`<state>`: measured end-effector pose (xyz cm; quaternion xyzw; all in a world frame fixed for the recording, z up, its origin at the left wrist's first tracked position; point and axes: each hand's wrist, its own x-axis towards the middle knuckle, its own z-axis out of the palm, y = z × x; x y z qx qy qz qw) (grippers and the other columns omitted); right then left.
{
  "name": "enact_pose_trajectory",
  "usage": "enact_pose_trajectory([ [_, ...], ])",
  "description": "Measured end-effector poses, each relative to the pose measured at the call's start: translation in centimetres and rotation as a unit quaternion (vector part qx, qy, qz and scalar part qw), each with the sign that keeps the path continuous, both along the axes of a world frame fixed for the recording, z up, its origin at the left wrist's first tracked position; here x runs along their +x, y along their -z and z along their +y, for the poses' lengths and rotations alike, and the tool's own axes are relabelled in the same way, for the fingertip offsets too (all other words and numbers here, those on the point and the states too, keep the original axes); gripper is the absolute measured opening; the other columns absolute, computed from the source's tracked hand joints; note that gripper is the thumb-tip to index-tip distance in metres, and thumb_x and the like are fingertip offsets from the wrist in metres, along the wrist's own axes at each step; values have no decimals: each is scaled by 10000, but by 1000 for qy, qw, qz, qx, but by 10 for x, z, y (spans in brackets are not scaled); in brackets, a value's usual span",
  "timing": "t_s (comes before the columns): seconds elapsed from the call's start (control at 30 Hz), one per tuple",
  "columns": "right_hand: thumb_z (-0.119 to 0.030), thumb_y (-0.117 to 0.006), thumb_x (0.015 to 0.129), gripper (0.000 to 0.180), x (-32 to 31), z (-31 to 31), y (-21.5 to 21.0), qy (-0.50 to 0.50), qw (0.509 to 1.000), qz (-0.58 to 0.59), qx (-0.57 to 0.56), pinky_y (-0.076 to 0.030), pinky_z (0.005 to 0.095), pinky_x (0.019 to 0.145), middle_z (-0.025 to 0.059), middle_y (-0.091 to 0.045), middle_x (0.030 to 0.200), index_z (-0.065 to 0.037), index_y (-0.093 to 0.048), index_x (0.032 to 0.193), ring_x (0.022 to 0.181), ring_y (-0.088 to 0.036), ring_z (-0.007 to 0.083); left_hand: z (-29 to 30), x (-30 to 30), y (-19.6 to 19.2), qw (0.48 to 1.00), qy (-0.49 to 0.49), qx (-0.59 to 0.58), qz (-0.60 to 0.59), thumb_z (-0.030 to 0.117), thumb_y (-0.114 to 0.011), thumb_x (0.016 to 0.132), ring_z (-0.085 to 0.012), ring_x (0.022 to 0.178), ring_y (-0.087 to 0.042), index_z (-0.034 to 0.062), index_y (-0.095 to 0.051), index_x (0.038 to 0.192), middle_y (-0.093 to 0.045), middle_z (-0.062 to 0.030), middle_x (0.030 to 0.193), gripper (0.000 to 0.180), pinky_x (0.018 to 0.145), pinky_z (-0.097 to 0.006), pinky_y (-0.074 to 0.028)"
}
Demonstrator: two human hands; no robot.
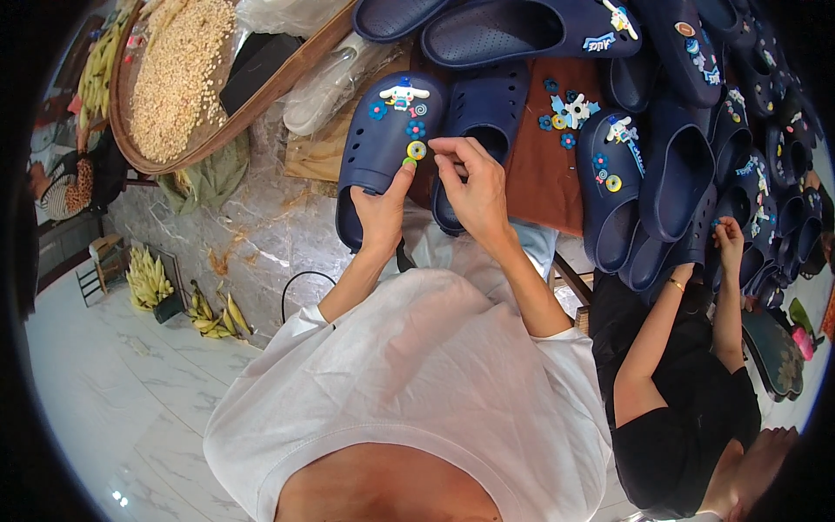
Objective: Insert decorative charms into the holes of plastic clogs.
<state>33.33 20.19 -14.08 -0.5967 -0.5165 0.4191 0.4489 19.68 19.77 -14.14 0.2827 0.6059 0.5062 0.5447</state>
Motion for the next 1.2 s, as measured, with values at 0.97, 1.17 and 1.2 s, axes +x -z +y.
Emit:
enact_pose_trajectory([
  [0.97,-80,-699,862,169,-11,7,-5,-24,993,-106,55,-538,360,689,117,-670,924,-25,-682,1021,783,-688,258,1,-4,0,999,33,-2,0,17,-781,802,-162,1029,-632,-35,-559,1240,-645,-111,1165,494,902,-291,-505],
  [1.17,-61,-714,829,247,-5,-2,-6,-91,979,-138,122,-517,378,718,72,-608,935,-84,-695,1075,825,-637,265,-1,-17,11,997,17,-29,-75,4,-699,834,-150,949,-656,-34,-625,1129,-683,-80,1049,306,877,-281,-507],
  [1.2,-65,-723,821,257,-5,-4,-7,-105,975,-149,127,-518,376,719,65,-599,927,-95,-700,1076,825,-629,258,-4,-18,11,997,16,-30,-75,4,-699,834,-150,949,-656,-34,-625,1129,-683,-80,1049,306,877,-281,-507],
])
